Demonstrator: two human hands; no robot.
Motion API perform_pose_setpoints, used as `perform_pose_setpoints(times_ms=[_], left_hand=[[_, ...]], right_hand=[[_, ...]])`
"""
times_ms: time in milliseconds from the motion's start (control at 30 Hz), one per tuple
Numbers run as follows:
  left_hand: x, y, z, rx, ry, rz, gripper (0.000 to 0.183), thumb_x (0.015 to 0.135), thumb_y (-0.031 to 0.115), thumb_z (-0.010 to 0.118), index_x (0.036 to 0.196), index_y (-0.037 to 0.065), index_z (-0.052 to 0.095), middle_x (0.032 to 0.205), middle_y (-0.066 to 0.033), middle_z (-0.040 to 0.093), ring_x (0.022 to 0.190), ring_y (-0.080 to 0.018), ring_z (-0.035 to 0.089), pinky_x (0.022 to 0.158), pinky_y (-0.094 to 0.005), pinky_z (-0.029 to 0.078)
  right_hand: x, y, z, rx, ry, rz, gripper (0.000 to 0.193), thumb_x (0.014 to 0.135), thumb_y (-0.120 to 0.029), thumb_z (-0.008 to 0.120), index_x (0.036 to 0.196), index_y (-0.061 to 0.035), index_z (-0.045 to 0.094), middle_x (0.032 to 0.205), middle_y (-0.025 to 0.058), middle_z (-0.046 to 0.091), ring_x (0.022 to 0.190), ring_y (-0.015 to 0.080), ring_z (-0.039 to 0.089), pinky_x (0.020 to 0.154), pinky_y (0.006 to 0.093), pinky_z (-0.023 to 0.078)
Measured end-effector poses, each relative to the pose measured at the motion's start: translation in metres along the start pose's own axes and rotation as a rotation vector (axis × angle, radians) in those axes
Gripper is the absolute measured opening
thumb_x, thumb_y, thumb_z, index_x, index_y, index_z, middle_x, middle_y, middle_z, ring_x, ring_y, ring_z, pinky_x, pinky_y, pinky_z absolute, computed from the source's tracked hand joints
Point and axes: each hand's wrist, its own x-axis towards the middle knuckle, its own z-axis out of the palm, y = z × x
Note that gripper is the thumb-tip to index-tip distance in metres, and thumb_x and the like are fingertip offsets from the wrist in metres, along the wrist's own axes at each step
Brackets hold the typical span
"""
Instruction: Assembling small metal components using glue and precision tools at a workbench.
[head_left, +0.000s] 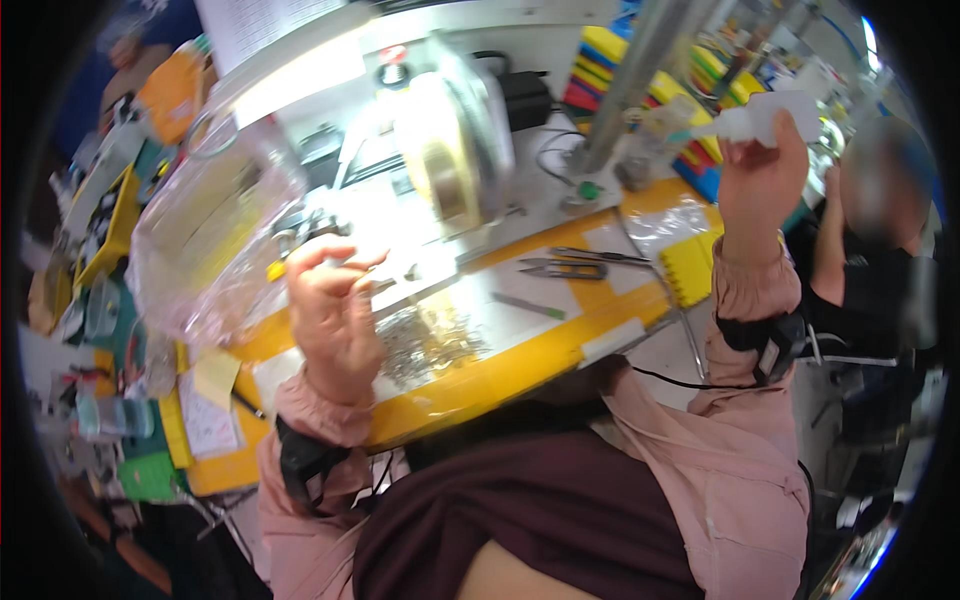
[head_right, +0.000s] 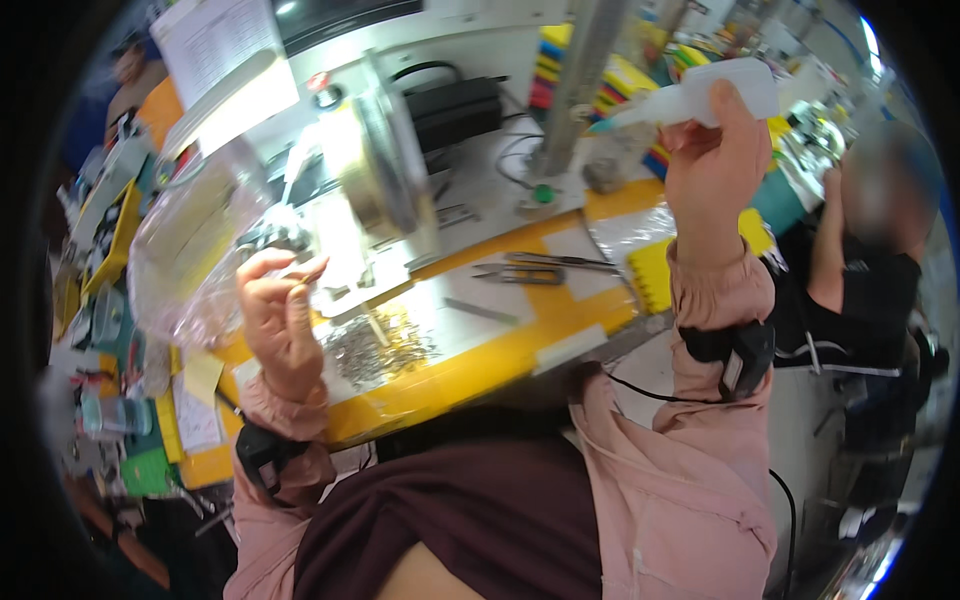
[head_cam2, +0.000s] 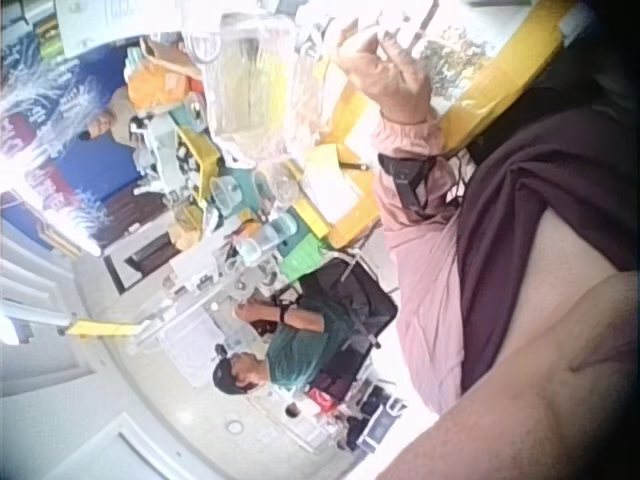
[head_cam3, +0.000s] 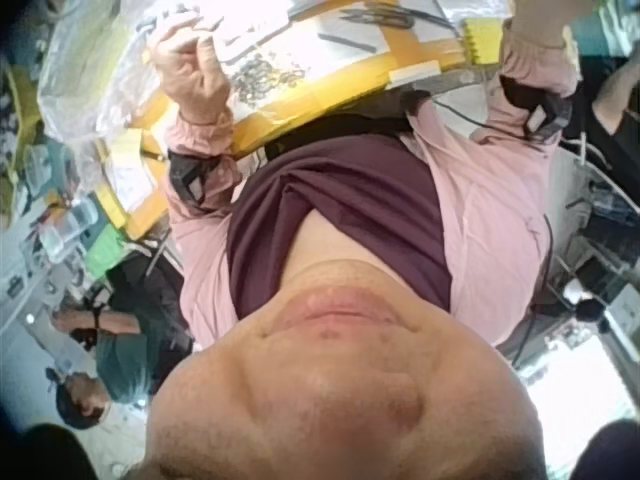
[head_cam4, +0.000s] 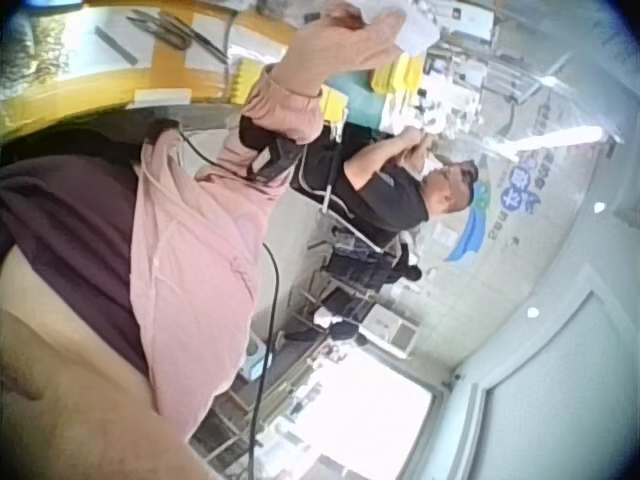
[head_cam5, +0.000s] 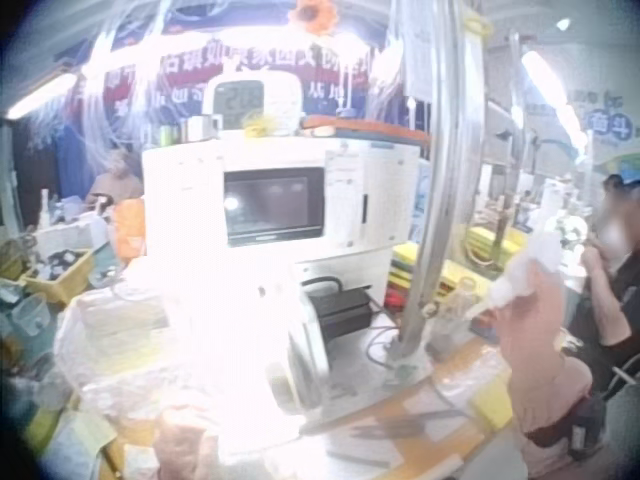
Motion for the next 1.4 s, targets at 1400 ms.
perform_pose_setpoints(times_ms=[1400], left_hand=[[0.013, 0.009, -0.002, 0.393, -0.174, 0.443, 0.013, 0.066, -0.006, 0.062, 0.076, 0.001, 0.058, 0.097, -0.0129, 0.063, 0.095, -0.0277, 0.058, 0.079, -0.0319, 0.048]], right_hand=[[-0.146, 0.007, 0.010, -0.966, -0.946, 0.441, 0.011, 0.072, -0.008, 0.056, 0.076, -0.0002, 0.049, 0.070, 0.0158, 0.055, 0.064, 0.0345, 0.054, 0.057, 0.0391, 0.042]])
